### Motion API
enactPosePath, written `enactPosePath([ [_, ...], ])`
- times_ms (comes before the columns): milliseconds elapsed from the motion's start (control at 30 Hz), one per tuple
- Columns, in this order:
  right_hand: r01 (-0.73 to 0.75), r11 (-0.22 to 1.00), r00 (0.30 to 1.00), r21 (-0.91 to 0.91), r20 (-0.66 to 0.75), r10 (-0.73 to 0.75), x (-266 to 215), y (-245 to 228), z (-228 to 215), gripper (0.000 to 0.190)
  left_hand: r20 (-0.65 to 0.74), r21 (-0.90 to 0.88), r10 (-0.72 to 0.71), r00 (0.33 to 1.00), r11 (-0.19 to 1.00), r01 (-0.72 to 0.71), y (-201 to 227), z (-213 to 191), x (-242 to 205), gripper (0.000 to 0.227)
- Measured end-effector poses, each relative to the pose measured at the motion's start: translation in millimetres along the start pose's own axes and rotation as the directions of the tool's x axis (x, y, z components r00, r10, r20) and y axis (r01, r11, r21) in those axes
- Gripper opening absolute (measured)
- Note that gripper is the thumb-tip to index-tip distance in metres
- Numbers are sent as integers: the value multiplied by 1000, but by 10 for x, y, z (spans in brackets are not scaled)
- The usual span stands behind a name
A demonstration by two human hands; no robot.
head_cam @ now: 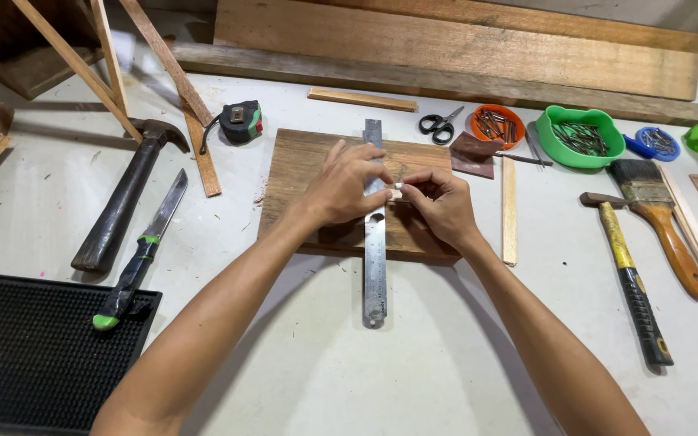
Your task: The recorder is measuring, marking, and preparing small wood strips on a wooden board.
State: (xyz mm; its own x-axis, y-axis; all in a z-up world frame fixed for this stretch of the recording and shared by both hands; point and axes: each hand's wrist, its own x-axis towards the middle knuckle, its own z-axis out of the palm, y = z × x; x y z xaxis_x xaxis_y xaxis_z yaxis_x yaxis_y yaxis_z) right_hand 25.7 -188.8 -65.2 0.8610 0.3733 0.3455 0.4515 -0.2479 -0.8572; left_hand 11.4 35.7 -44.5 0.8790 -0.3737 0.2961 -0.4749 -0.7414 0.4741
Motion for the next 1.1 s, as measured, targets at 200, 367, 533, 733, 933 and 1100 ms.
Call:
enactPosePath([
  [200,9,998,996,-63,-84,-14,-296,50,-446,14,-78,-52,150,986,987,-154,509,122,164,26],
  [367,9,990,993,-138,-119,-26,-698,-166,-988,11,-78,-74,312,947,945,-318,942,576,481,20],
  [533,11,911,989,-412,-132,-71,-1093,-174,-1485,12,-2,-58,399,917,916,-398,1385,980,733,19],
  [733,-8,789,993,-615,-95,-65,-1309,81,-1885,17,148,-19,381,913,924,-382,1697,1340,975,19],
  [933,-27,729,980,-684,-162,-115,-1008,332,-2152,14,75,19,404,912,913,-407,1685,1532,1504,21],
  [1100,30,578,978,-815,-96,-186,-701,585,-2310,16,-33,139,434,900,894,-426,1495,1807,1857,15],
])
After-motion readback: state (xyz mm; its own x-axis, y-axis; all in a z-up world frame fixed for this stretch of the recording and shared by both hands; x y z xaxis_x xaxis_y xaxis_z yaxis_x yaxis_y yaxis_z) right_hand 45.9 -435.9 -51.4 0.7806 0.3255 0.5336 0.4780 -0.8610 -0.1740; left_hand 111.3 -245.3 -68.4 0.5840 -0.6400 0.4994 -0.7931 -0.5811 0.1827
